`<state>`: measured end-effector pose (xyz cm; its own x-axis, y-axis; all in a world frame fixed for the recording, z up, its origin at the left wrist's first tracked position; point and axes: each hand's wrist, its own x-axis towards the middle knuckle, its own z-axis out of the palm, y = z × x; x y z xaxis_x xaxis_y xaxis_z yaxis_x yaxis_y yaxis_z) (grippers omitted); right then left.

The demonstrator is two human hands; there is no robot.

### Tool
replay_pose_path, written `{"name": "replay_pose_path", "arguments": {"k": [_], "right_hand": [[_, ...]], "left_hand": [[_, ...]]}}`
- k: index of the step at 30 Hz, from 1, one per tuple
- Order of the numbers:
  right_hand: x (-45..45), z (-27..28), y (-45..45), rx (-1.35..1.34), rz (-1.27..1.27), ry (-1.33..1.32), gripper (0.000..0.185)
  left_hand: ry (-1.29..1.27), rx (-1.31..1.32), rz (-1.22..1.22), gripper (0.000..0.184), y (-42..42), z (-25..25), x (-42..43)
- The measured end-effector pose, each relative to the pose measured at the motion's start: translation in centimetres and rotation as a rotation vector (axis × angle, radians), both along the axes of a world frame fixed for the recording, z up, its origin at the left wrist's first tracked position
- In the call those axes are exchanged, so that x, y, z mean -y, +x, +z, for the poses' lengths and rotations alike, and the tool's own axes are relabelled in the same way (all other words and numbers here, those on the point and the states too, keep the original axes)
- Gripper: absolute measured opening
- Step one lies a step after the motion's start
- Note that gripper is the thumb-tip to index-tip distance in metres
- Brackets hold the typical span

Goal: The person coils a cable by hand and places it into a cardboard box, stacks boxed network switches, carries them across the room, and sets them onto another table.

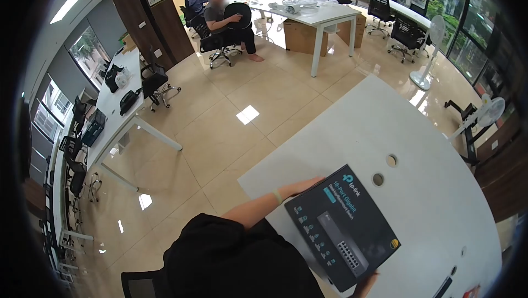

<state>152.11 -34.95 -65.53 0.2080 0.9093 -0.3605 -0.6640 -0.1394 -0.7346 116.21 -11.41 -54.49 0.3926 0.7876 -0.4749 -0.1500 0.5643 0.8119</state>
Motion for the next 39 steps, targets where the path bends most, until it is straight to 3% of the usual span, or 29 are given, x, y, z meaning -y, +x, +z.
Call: {"name": "replay_pose_path", "arguments": {"k": [4,7,10,15,18,20,22,28,39], "right_hand": [[-2.1,1.0,-2.3,-0.009,0.104,0.013,0.049],[-3.4,1.4,-4.3,-0.012,0.196,0.018,0.049],[-5.3,2.3,-6.1,-0.022,0.311,0.013,0.049],[-10.7,4.7,-11.7,-0.011,0.532,0.055,0.049],[-14.8,6.5,-17.7,-0.028,0.685,0.102,0.049],[-17.5,7.8,-22.5,-0.055,0.791,0.143,0.049],[-19.9,9.0,-27.9,-0.082,0.899,0.178,0.050],[-24.8,12.3,-46.7,-0.207,1.255,0.275,0.050],[-22.6,14.5,-75.9,-0.401,1.764,0.302,0.050]], "left_hand": [[0.154,-0.208,-0.456,0.073,-1.0,4.1,-3.0],[0.037,0.083,-0.244,0.069,-0.3,4.6,-0.1],[-0.015,0.138,-0.145,0.058,-1.7,5.2,2.0],[0.074,0.099,-0.007,0.058,-10.8,2.6,4.2],[0.023,0.125,0.031,0.064,-18.2,7.6,7.7],[0.152,0.012,0.198,0.065,-23.3,9.6,9.0],[0.214,0.113,0.398,0.065,-27.8,10.2,10.7],[0.174,0.161,0.851,0.065,-40.3,11.6,22.0],[0.019,0.206,1.583,0.064,-50.0,10.3,40.3]]}}
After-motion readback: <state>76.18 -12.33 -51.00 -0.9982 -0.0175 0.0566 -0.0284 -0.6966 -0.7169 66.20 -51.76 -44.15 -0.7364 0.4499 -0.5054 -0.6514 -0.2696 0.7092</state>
